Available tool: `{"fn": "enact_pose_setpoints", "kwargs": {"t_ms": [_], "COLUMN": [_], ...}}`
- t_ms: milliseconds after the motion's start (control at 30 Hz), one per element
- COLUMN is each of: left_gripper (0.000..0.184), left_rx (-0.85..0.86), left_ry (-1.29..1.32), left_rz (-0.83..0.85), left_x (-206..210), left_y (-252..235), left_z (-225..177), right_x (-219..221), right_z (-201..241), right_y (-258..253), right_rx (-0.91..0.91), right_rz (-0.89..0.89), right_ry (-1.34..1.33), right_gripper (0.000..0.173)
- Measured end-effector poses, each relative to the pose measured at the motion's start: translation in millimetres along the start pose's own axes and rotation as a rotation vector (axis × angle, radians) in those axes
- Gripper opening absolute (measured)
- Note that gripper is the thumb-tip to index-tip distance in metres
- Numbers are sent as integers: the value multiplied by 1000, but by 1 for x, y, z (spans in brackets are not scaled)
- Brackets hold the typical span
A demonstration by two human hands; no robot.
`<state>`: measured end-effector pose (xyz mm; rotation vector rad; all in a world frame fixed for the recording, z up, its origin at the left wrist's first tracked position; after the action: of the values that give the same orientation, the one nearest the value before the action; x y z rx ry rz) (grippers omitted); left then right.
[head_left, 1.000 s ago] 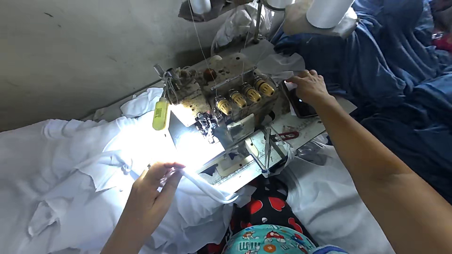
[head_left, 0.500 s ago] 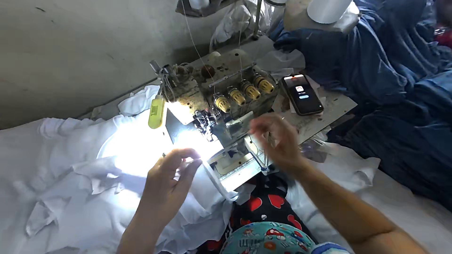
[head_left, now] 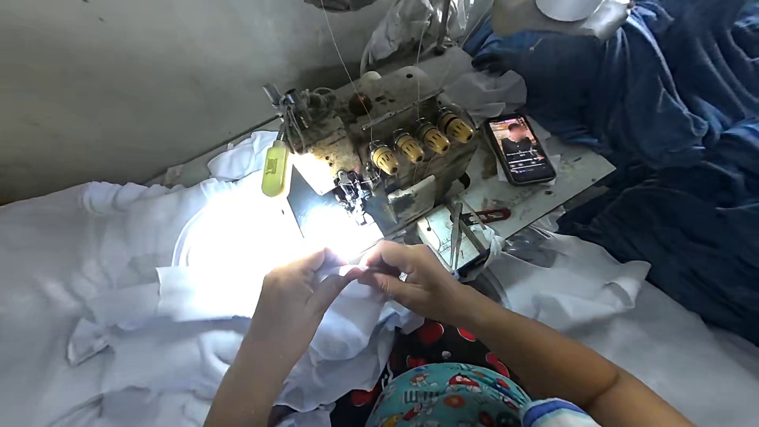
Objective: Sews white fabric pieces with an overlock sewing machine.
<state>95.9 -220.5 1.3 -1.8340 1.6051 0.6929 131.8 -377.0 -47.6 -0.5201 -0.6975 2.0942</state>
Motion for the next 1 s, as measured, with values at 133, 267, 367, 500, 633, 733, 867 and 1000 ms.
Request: {"fn": "enact_pose_setpoints", "kwargs": {"t_ms": [133, 267, 367, 500, 633, 733, 867, 1000], "left_gripper": [23, 10, 8, 12, 16, 16, 18, 25], "left_rx": [32, -14, -12, -6, 5, -1, 60, 105], "left_ry": [65, 132, 145, 140, 131, 137, 53, 14], "left_rz": [-8, 26, 6, -16, -85, -114, -152, -211], "left_x": [-2, -7, -9, -10, -14, -15, -21, -30], "left_y": [-4, -6, -6, -4, -4, -4, 1, 6], "left_z": [-3, -1, 2, 4, 6, 6, 3, 2], "right_x": [-4, 1, 5, 6, 9, 13, 21, 20], "right_z": [-12, -23, -24, -17, -9, -6, -4, 0], "right_y": [5, 12, 13, 14, 14, 15, 21, 36], "right_rx": [96, 123, 55, 29, 10, 26, 69, 86], "right_rz": [-35, -5, -38, 1, 20, 11, 60, 112], "right_ry": [-4, 89, 59, 93, 86, 37, 25, 141], "right_gripper": [24, 24, 17, 20, 27, 27, 22, 22]}}
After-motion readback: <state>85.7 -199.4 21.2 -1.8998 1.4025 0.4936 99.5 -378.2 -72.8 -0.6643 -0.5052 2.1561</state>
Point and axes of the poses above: each hand's wrist, its own y-axis away from the middle knuckle, its own x-axis out of the palm, z = x × y, the point moved 6 cm from there along -y, towards the middle knuckle, and after that the axes turned 13 degrees about -x, right-handed, at the moved point
